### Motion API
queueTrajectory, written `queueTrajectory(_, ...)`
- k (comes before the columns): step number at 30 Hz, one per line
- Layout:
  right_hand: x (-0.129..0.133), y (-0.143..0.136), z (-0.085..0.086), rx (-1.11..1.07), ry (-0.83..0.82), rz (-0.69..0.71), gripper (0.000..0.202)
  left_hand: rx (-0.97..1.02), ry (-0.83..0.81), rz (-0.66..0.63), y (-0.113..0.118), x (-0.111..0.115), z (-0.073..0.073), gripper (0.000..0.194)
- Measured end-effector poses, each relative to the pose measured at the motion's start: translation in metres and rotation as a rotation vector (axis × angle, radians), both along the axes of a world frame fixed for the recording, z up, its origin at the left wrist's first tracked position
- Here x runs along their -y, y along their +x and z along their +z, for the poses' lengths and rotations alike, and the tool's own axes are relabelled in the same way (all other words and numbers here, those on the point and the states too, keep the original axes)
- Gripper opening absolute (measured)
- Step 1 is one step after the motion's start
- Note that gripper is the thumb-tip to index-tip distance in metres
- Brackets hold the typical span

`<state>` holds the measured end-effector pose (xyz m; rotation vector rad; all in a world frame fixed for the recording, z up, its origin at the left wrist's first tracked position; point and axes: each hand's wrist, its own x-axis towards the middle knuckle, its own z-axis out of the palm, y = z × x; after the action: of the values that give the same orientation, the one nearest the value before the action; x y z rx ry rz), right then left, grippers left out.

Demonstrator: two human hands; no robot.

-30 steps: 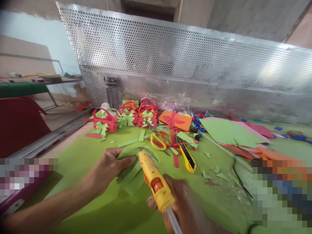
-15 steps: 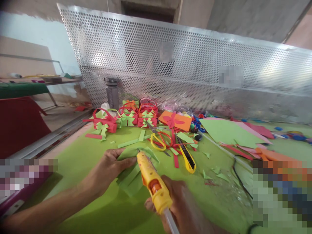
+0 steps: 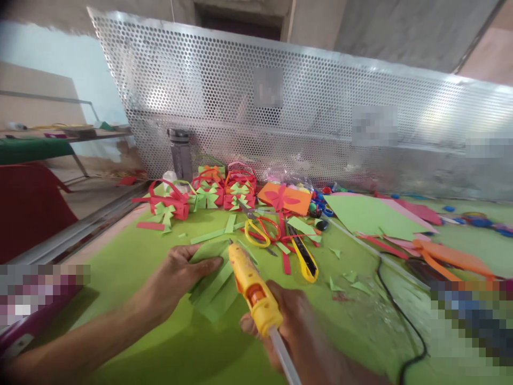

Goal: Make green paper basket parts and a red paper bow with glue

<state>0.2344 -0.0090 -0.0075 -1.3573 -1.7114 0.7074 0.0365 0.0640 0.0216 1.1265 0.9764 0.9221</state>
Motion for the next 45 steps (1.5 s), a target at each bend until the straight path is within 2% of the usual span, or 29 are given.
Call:
queueTrajectory(5, -0.009, 0.005, 0.011, 0.116, 0.065, 0.023, 0.007, -0.014, -0.046, 0.027, 0.0, -0.001, 0.003, 0.032)
queueTrajectory(7, -0.017, 0.01, 0.015, 0.184, 0.121, -0.076, 0.007, 0.008, -0.064, 0.033, 0.0, -0.002, 0.003, 0.032)
queueTrajectory(9, -0.026, 0.018, 0.021, 0.281, 0.172, -0.254, 0.019, 0.0, -0.056, 0.056, -0.001, -0.005, 0.001, 0.027)
queueTrajectory(12, -0.041, 0.035, 0.035, 0.361, 0.169, -0.317, 0.035, -0.023, -0.024, 0.112, -0.002, -0.009, 0.001, 0.022)
queueTrajectory(16, -0.056, 0.055, 0.046, 0.789, 0.098, -0.514, 0.039, -0.018, -0.02, 0.126, -0.003, -0.009, 0.005, 0.021)
queueTrajectory(19, -0.063, 0.062, 0.037, 1.025, 0.034, -0.561, 0.038, -0.01, -0.01, 0.131, -0.003, -0.003, 0.01, 0.022)
queueTrajectory(22, -0.065, 0.065, 0.023, 1.101, 0.013, -0.54, 0.039, -0.071, -0.023, 0.173, -0.007, 0.007, 0.012, 0.025)
queueTrajectory(25, -0.067, 0.066, 0.012, 1.173, 0.01, -0.49, 0.038, -0.107, -0.035, 0.195, -0.012, 0.02, 0.008, 0.028)
queueTrajectory(27, -0.068, 0.066, 0.008, 1.222, 0.009, -0.454, 0.036, -0.095, -0.076, 0.161, -0.015, 0.027, 0.001, 0.028)
queueTrajectory(29, -0.07, 0.065, 0.008, 1.271, 0.011, -0.431, 0.03, -0.001, -0.14, 0.094, -0.017, 0.032, -0.005, 0.031)
queueTrajectory(32, -0.07, 0.06, 0.014, 1.341, 0.04, -0.419, 0.027, 0.065, -0.162, 0.074, -0.018, 0.035, -0.012, 0.03)
queueTrajectory(36, -0.075, 0.046, 0.031, 1.42, 0.166, -0.346, 0.023, 0.125, -0.169, 0.023, -0.02, 0.034, -0.014, 0.029)
queueTrajectory(41, -0.102, 0.013, 0.051, 1.445, 0.299, -0.106, 0.016, 0.122, -0.219, -0.021, -0.024, 0.033, -0.016, 0.035)
queueTrajectory(45, -0.134, -0.026, 0.053, 1.425, 0.412, 0.155, 0.018, 0.109, -0.215, -0.012, -0.025, 0.035, -0.016, 0.036)
